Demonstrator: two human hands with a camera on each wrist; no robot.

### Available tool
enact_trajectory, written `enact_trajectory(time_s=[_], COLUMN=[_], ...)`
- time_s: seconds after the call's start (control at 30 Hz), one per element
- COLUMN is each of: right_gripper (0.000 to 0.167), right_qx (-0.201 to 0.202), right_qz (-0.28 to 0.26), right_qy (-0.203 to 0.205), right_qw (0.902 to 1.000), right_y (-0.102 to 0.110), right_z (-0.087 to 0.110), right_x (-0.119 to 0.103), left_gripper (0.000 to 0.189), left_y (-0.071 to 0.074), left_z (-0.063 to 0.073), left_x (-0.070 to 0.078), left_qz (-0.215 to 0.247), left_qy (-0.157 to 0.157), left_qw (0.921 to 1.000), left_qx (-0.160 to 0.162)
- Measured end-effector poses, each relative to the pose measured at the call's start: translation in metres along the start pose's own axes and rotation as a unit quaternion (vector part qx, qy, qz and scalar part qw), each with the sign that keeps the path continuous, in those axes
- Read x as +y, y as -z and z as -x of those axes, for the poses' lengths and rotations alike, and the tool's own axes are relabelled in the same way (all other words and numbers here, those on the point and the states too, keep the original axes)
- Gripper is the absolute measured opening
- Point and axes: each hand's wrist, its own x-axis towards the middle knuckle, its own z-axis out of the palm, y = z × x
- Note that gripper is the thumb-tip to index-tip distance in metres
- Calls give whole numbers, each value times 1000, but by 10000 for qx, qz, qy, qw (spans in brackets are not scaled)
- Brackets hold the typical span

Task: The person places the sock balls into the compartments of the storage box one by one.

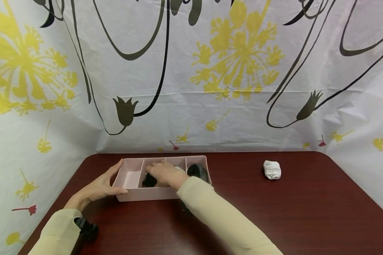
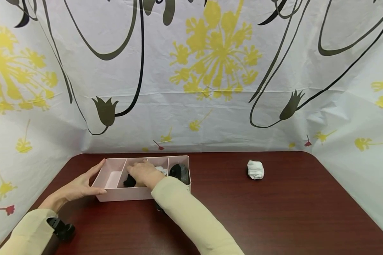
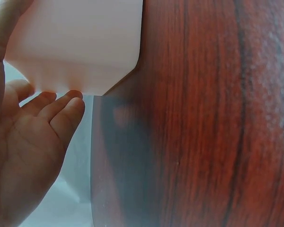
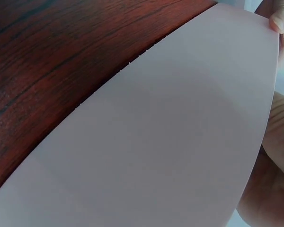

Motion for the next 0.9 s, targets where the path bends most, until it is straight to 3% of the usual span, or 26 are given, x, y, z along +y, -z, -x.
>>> enact_trajectory(time_s=[0.2,0.33,0.53,0.73,0.9], right_gripper=[59,59,56,53,52], right_qx=[254,611,1373,2233,2820], right_qz=[-157,-762,-2072,-2303,-2421], right_qy=[97,226,577,1248,1482], right_qw=[9995,9950,9669,9389,9164], right_y=[-3,-2,4,-2,-17], right_z=[3,12,35,63,90], right_x=[4,7,14,21,30], left_gripper=[108,108,108,108,108], left_y=[-1,-1,0,1,1], left_z=[0,-1,-1,0,2], left_x=[0,1,2,2,3], left_qz=[-24,-31,12,-92,-50], left_qy=[-24,-68,-11,-59,-34], left_qw=[10000,10000,10000,9999,10000], left_qx=[11,18,-6,25,-17])
